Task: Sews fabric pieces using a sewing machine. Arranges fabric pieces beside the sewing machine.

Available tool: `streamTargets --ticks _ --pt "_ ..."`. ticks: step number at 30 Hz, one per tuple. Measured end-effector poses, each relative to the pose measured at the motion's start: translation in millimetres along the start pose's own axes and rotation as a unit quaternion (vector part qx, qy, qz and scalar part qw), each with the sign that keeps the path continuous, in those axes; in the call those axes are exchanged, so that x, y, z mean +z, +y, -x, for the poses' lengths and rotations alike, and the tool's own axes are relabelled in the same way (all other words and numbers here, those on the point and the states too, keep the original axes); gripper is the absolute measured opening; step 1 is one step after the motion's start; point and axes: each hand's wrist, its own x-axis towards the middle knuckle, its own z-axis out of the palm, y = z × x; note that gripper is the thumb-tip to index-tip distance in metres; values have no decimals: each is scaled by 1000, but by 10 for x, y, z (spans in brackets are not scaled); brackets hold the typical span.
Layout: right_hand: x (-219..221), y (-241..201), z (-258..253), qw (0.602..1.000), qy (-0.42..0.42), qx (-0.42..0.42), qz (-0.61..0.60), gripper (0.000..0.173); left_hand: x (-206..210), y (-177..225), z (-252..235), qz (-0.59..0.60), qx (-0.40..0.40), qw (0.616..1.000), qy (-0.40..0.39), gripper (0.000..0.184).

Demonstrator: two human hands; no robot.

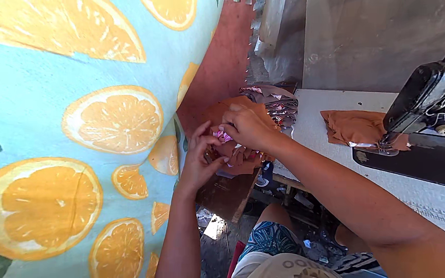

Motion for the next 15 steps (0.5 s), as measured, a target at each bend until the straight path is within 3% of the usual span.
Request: streamTargets --ticks 4,7,12,15 --pt "-6 -12 -18 1000 3 3 17 26 45 25 -19 -69 -8 998 -9 12" --pt "-21 -16 -3 1000 3 -7 25 24 -15 46 -52 -73 -5 997 -20 16" --pt "-82 -14 32 996 -81 -6 31 28 -140 107 -125 -47 -3 999 -25 14" --pt "-81 -26 24 994 -100 -12 45 22 -190 148 -177 -60 1 997 -37 15"
